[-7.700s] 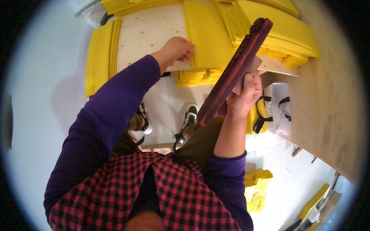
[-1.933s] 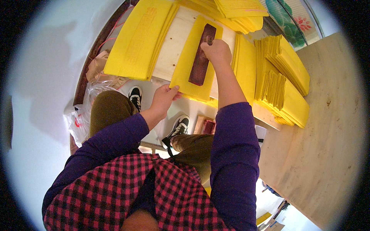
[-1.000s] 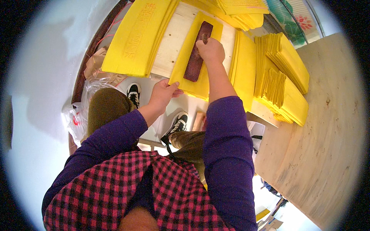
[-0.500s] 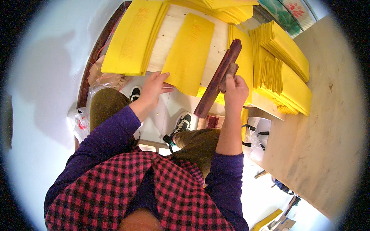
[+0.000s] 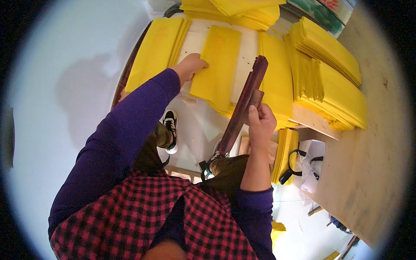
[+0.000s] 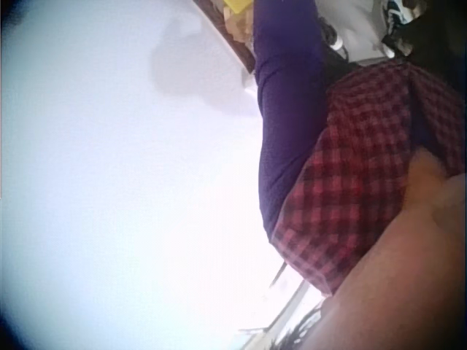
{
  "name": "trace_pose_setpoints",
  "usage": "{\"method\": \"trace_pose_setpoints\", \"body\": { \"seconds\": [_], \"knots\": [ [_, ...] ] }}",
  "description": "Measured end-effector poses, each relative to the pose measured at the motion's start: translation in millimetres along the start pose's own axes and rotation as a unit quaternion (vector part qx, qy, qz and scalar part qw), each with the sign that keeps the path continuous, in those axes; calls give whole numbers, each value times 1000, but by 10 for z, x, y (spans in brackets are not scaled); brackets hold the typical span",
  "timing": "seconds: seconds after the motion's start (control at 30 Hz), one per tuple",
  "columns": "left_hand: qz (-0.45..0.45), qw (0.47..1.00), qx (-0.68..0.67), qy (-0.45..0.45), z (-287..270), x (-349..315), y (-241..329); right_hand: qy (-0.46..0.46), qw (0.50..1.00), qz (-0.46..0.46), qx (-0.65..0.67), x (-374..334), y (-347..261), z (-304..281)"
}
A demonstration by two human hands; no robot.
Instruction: The person repeatedly smooths yellow plastic sheets on a wooden workbench using a dark rectangular tool. They pick up individual sheets, place them on the bench, and run the tool across the surface before stacking the finished sheets.
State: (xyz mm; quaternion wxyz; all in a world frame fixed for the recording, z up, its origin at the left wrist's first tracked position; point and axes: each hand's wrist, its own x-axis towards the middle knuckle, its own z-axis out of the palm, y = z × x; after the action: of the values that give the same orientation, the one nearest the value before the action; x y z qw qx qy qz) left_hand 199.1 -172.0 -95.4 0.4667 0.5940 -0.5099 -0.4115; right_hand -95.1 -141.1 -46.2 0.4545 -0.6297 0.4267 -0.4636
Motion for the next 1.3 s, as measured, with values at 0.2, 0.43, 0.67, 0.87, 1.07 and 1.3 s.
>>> {"method": "trace_pose_setpoints", "body": {
  "seconds": [0.2,0.43,0.67,0.87,1.07,1.3],
  "knots": [
    [-140,979,-115,90,-51,-280,579,-21,1000,14,4,-23,-49,-85],
    [-160,968,-126,148,-770,-693,829,-21,997,17,78,-3,-99,-37],
    [-133,961,-194,146,-1447,-893,501,-37,999,-9,-17,1,-122,30],
    [-168,956,-175,164,-1747,-918,197,-31,999,-13,-17,32,-43,103],
    [-159,964,-145,154,-1762,-918,203,-16,998,-54,-8,-18,-152,-33],
    [-180,976,-75,95,-1895,-847,200,72,975,-211,-26,-9,-576,-401]
  ]
}}
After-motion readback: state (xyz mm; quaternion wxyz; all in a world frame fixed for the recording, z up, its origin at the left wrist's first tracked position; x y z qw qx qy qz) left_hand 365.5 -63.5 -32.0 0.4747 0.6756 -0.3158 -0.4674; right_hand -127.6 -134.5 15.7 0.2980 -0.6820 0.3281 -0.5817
